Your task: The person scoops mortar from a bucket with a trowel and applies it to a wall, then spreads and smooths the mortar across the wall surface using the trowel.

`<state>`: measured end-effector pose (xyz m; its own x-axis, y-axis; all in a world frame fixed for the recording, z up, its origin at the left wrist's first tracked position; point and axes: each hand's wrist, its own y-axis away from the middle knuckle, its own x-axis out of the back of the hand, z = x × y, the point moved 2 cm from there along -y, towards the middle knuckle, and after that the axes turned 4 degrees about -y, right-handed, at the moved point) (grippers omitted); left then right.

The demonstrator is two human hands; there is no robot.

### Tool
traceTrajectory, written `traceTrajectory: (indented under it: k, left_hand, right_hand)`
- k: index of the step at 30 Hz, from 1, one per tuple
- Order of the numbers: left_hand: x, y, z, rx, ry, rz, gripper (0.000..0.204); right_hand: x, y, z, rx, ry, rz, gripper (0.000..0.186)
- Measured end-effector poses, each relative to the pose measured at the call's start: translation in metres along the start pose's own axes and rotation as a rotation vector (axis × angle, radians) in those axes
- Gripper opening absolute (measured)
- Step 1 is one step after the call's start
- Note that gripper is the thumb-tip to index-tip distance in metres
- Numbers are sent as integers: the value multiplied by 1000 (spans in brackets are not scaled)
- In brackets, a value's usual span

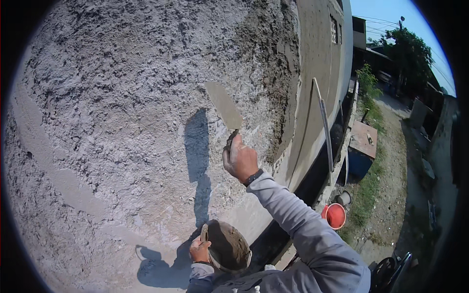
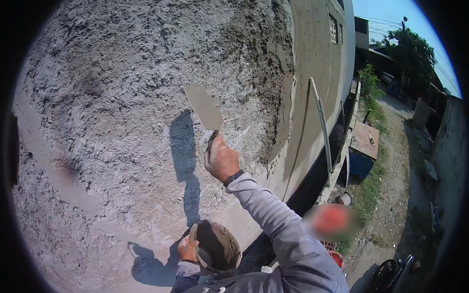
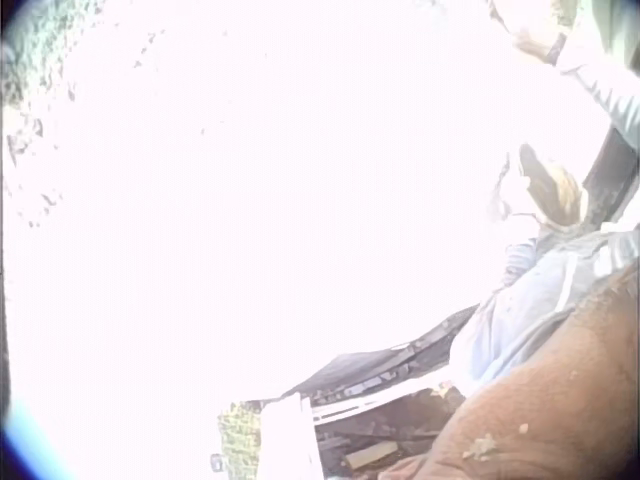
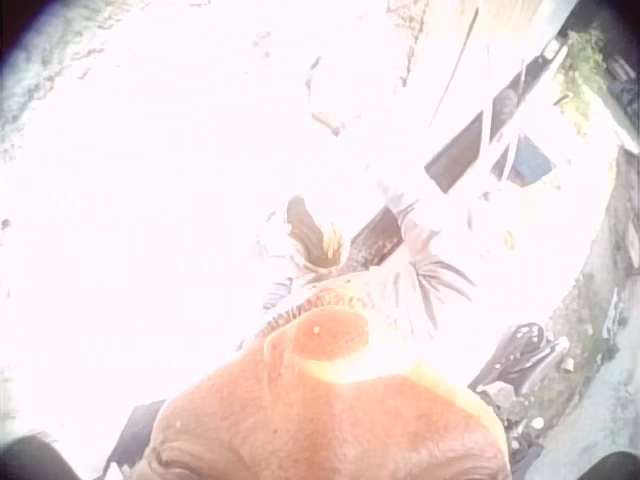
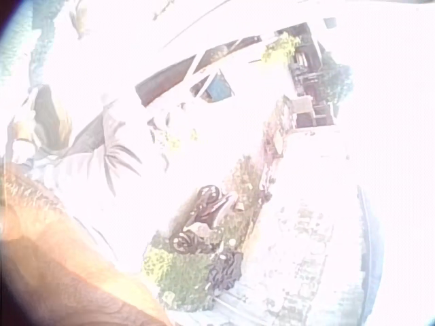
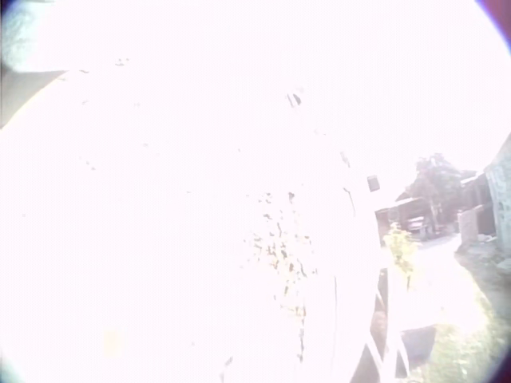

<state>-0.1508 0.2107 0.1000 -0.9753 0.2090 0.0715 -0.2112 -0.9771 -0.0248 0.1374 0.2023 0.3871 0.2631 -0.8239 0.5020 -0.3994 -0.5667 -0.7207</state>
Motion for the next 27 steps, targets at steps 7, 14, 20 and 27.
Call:
traceTrajectory:
  k: [7, 14, 20, 27]
  left_hand:
    - [8, 5, 75, 244, 458, -255, 45]
    - [12, -17, 95, 147, 458, -356, 46]
    - [-11, -16, 84, 111, 321, -485, 48]
    - [-15, -22, 107, 39, 261, -444, 43]
  right_hand:
    - [-7, 205, 46, -203, -176, -376, 30]
    - [25, 249, 32, -308, -14, -903, 30]
    - [-49, 233, 42, -419, 208, -1212, 29]
    - [-59, 243, -33, -65, 217, -1206, 26]
